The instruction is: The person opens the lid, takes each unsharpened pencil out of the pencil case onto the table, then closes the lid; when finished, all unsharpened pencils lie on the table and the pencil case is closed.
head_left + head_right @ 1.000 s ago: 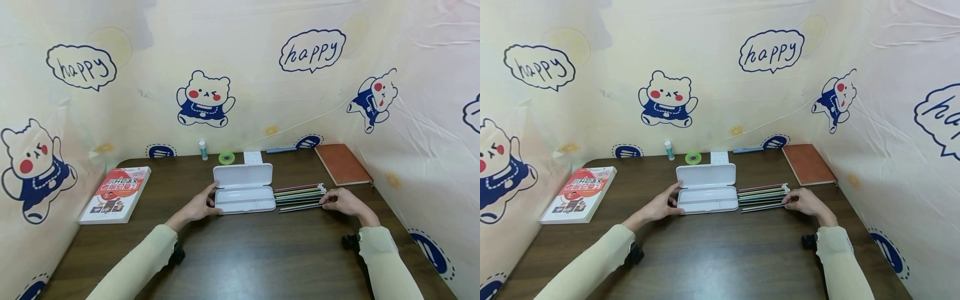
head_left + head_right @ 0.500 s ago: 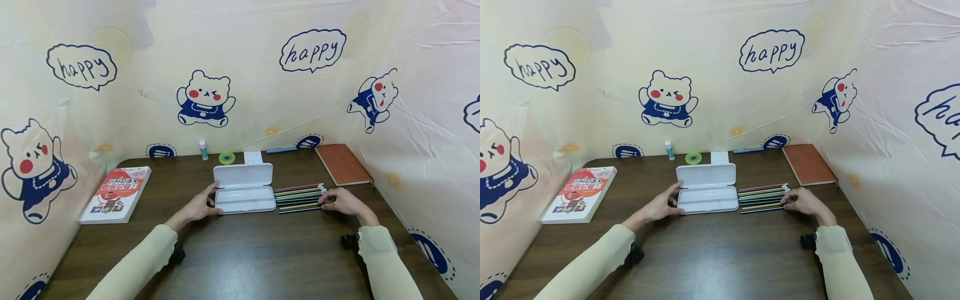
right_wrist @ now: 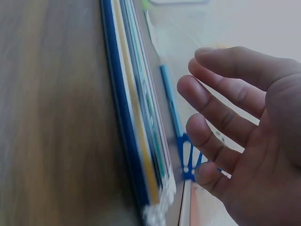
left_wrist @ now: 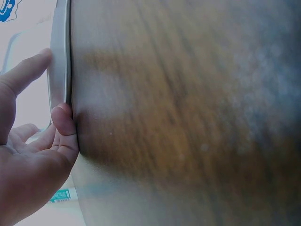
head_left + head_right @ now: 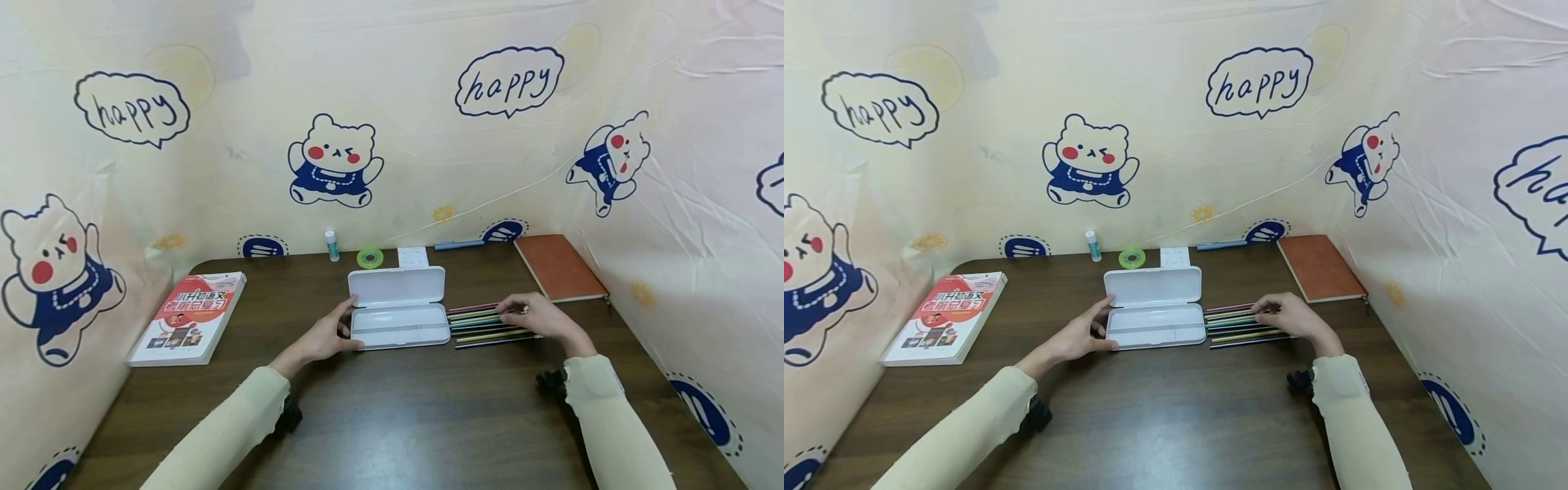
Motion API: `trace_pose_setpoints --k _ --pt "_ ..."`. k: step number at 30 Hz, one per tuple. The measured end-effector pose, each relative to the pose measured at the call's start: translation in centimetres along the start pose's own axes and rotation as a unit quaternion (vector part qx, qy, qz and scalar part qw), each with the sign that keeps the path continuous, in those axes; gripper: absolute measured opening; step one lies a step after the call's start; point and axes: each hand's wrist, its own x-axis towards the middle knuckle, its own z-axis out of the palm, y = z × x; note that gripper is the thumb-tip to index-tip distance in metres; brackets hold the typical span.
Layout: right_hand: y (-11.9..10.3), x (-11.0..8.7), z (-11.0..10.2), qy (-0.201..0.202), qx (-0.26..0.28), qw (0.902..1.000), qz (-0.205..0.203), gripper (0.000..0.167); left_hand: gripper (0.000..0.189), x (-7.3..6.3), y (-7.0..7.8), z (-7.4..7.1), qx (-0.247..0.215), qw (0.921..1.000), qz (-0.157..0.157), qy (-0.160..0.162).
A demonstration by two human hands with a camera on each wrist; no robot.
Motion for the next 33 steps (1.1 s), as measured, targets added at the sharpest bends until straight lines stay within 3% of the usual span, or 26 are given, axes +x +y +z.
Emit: trace_pose_setpoints --k 13,33 --pt "-3.5 3.6 0.9 0.02 -0.01 0.9994 -0.026 0.024 0.104 0.1 0.1 -0.1 0.002 1.0 -0.006 0.002" --pt "-7.2 6.7 2.9 0.008 0.028 0.9976 -0.062 0.049 0.103 0.0 0.1 0.0 0.006 1.0 -0.007 -0.001"
